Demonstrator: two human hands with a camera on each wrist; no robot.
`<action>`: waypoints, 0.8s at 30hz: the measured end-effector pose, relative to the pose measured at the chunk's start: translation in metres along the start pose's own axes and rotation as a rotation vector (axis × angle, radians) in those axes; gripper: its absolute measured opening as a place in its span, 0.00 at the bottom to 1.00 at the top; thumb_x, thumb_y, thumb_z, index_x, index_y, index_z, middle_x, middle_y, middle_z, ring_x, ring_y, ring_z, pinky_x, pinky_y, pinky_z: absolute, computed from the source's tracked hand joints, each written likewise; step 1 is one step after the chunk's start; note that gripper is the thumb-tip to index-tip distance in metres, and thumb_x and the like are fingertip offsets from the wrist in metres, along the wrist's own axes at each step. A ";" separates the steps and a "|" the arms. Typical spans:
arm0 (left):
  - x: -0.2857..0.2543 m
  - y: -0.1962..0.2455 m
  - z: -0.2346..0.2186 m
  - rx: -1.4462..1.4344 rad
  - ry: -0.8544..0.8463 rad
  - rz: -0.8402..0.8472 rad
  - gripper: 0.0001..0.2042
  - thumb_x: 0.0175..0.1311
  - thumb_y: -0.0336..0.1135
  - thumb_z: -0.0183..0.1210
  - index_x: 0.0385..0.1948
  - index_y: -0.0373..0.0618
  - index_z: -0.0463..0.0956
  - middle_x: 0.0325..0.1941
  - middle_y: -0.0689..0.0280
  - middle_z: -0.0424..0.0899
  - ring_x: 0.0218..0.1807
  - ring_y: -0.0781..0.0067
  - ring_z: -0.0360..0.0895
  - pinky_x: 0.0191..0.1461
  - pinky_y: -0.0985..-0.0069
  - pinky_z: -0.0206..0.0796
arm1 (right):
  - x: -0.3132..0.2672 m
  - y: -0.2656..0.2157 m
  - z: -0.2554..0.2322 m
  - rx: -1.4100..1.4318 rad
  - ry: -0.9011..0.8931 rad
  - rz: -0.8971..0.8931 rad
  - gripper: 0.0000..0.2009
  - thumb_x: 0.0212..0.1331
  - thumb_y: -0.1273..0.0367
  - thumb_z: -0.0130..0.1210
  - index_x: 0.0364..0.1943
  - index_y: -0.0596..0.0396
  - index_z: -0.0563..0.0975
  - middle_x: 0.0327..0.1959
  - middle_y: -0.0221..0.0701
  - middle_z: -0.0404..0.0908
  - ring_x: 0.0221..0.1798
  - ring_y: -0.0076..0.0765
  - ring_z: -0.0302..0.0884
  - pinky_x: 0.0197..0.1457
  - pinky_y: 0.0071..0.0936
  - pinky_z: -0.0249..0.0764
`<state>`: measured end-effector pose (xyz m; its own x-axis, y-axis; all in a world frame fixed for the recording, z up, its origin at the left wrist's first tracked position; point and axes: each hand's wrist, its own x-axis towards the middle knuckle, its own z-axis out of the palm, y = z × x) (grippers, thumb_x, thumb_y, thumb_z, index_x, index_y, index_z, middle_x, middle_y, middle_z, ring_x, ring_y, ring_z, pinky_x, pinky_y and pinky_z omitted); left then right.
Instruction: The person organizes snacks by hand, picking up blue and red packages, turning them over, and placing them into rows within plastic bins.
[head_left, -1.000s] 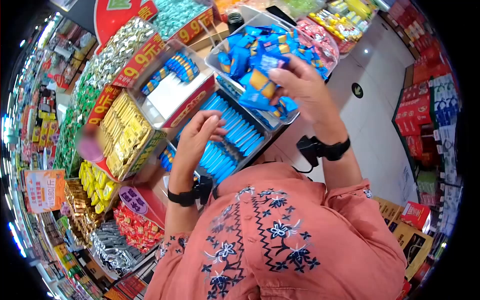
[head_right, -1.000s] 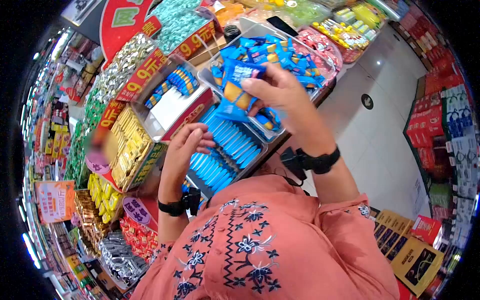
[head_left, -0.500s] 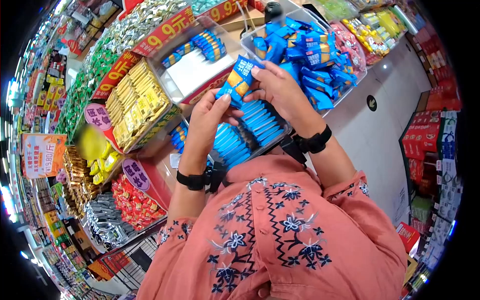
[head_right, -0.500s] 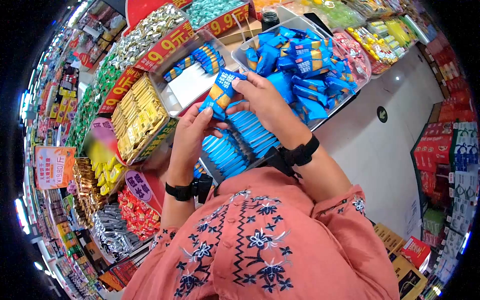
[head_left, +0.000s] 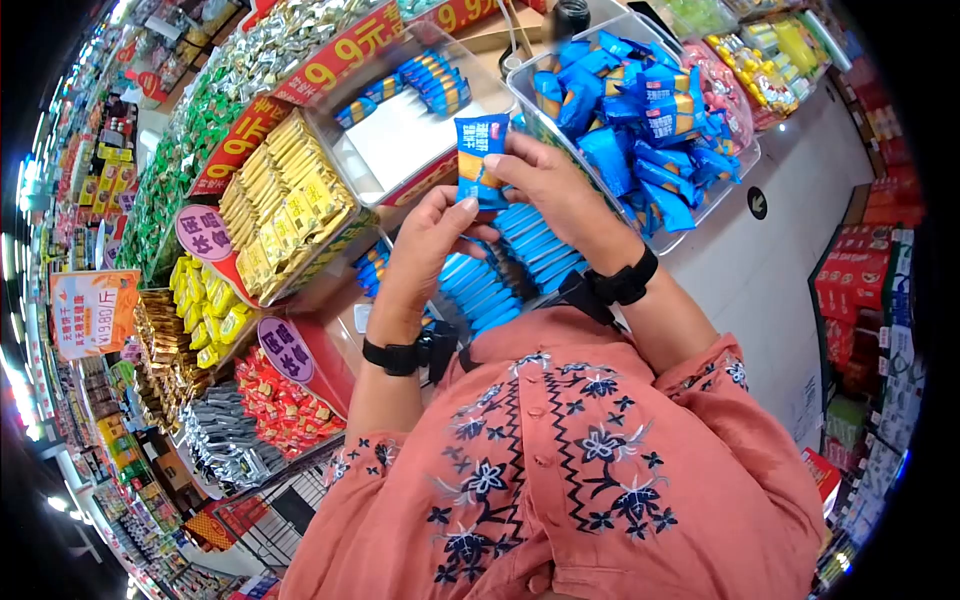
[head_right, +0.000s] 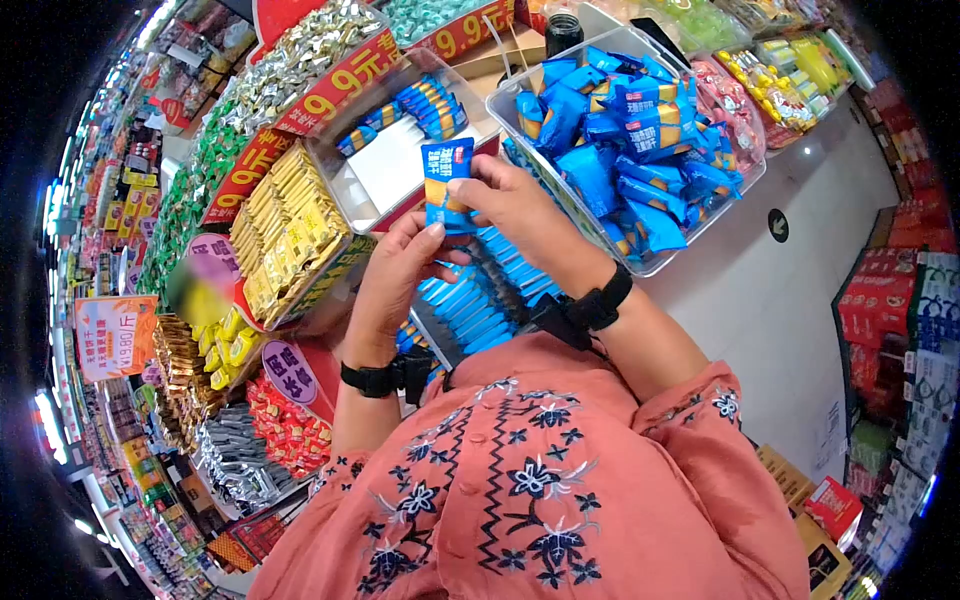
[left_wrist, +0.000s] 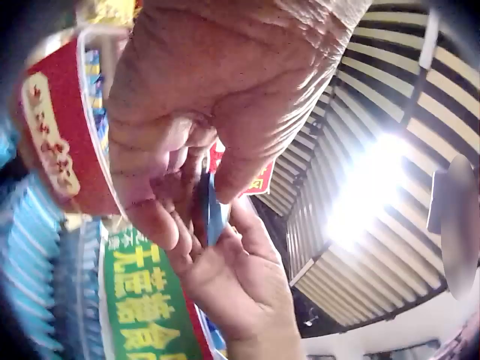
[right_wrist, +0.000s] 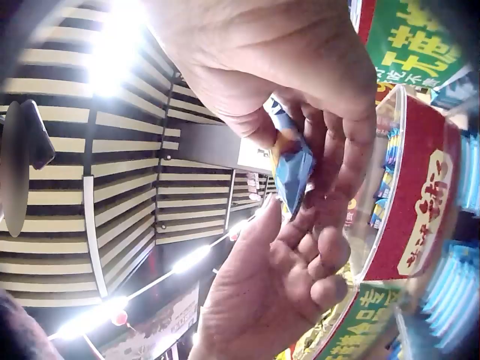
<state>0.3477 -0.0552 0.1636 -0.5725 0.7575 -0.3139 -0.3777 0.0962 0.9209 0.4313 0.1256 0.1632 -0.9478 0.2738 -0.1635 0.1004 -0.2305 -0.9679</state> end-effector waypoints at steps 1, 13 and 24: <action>-0.002 0.003 -0.004 0.084 0.010 -0.003 0.16 0.73 0.42 0.56 0.51 0.38 0.72 0.44 0.61 0.83 0.40 0.74 0.83 0.39 0.78 0.75 | 0.000 -0.002 0.000 -0.023 0.002 0.011 0.18 0.69 0.59 0.54 0.54 0.56 0.77 0.44 0.26 0.81 0.47 0.21 0.76 0.51 0.22 0.71; -0.001 0.023 -0.032 0.127 0.122 0.088 0.13 0.70 0.39 0.58 0.49 0.41 0.77 0.37 0.71 0.79 0.37 0.82 0.76 0.37 0.83 0.64 | 0.009 0.017 0.003 -0.086 -0.223 -0.056 0.26 0.68 0.58 0.51 0.67 0.56 0.70 0.51 0.32 0.79 0.49 0.26 0.78 0.36 0.25 0.81; -0.002 0.014 -0.032 0.046 0.209 0.119 0.08 0.69 0.36 0.59 0.42 0.43 0.75 0.30 0.70 0.80 0.29 0.85 0.73 0.32 0.87 0.64 | 0.006 0.008 0.005 -0.083 -0.227 -0.032 0.22 0.68 0.57 0.54 0.60 0.55 0.75 0.48 0.28 0.80 0.46 0.21 0.77 0.35 0.23 0.79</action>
<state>0.3209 -0.0759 0.1694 -0.7511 0.6152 -0.2395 -0.2683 0.0470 0.9622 0.4247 0.1203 0.1553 -0.9937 0.0605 -0.0945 0.0849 -0.1450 -0.9858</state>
